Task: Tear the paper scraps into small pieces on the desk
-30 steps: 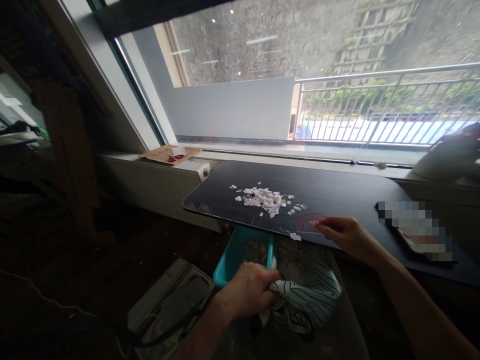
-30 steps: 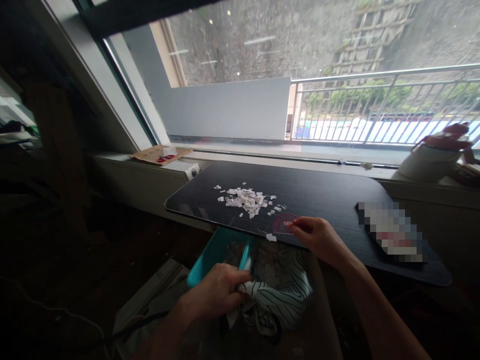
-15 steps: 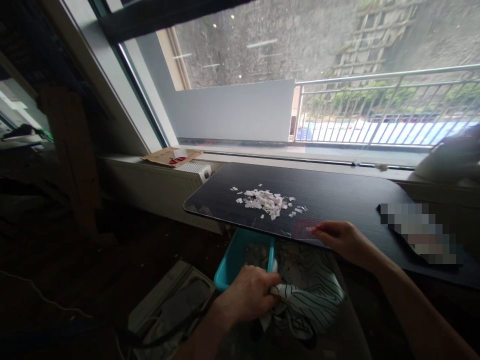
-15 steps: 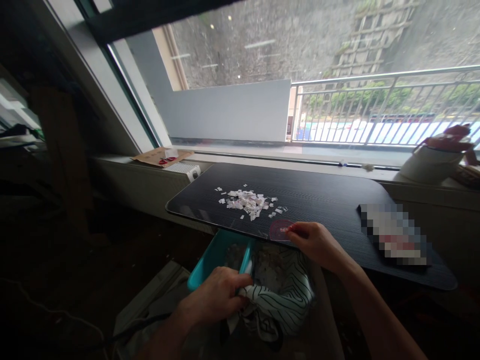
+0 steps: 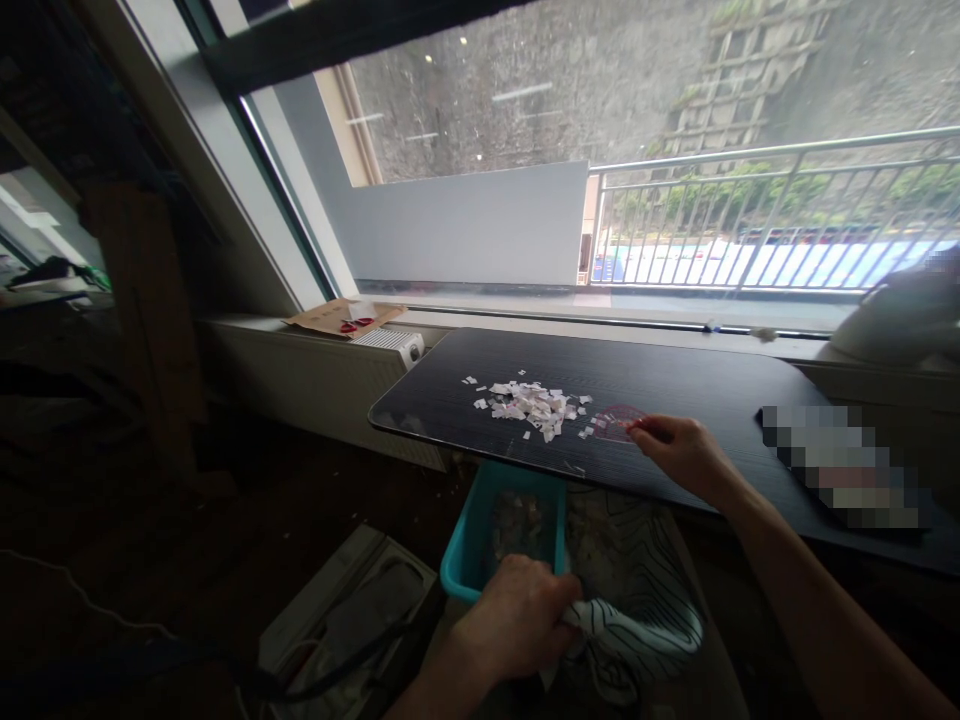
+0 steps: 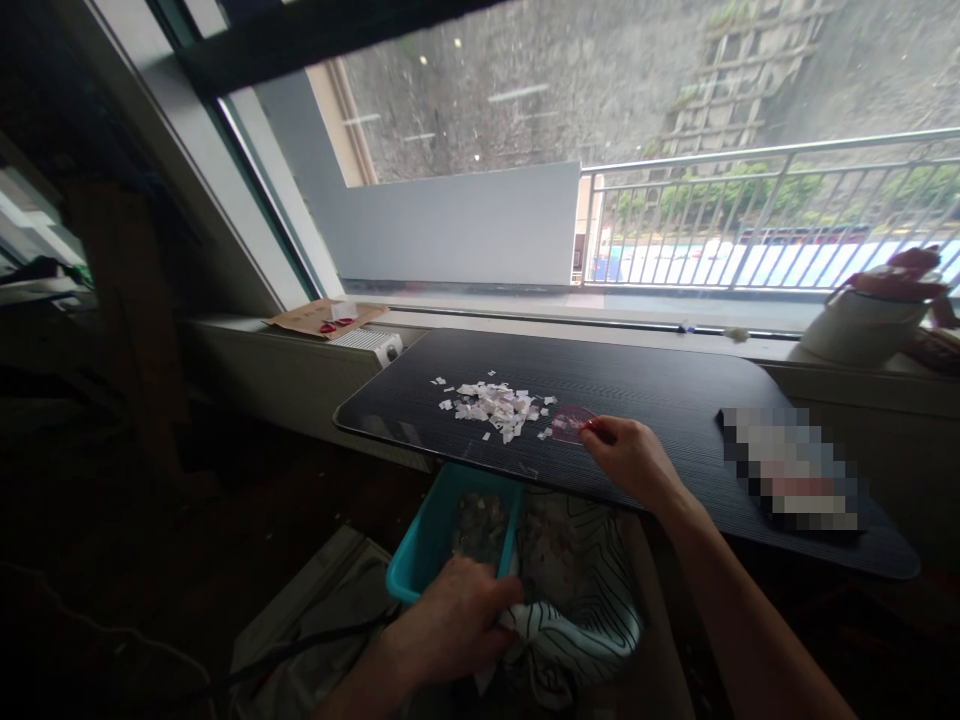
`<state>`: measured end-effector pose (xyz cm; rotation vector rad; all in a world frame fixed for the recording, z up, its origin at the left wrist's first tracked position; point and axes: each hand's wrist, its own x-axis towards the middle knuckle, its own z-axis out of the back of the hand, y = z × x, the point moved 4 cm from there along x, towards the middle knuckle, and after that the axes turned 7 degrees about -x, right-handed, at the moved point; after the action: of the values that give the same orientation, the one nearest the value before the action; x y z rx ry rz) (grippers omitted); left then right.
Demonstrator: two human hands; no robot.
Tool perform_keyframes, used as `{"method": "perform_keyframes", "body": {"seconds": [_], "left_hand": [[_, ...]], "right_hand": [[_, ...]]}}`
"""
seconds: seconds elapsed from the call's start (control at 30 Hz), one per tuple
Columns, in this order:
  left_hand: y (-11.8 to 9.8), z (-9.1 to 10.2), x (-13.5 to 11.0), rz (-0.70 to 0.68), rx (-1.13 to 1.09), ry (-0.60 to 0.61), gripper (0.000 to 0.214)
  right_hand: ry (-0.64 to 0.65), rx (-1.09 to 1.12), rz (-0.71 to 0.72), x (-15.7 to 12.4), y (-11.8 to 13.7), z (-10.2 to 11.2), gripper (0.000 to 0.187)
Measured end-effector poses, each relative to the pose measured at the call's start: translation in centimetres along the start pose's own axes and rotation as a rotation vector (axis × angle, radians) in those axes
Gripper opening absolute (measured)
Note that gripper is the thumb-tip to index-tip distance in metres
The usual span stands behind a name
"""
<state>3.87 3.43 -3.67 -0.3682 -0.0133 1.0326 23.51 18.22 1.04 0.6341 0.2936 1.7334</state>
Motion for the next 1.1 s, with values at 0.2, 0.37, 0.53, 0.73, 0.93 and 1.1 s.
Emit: {"method": "perform_keyframes", "body": {"seconds": [0.2,0.37,0.53,0.73,0.93,1.1], "left_hand": [[0.0,-0.2,0.2,0.022,-0.005,0.016,0.014],[0.1,-0.4,0.3,0.026,-0.015,0.001,0.016],[0.1,-0.4,0.6,0.016,0.002,-0.007,0.014],[0.0,-0.2,0.4,-0.003,0.023,0.008,0.015],[-1.1,0.6,0.8,-0.082,0.021,0.035,0.014],[-1.7,1.4,1.2,-0.106,-0.001,0.036,0.015]], "right_hand": [[0.017,0.012,0.002,0.9,-0.2,-0.8,0.040],[0.049,-0.038,0.009,0.4,-0.1,-0.2,0.036],[0.027,-0.007,-0.009,-0.3,0.3,0.3,0.037],[0.045,-0.001,0.022,0.0,0.5,-0.4,0.038],[0.018,-0.030,-0.016,-1.7,-0.3,0.5,0.036],[0.106,0.112,0.054,-2.3,0.6,-0.6,0.040]]}}
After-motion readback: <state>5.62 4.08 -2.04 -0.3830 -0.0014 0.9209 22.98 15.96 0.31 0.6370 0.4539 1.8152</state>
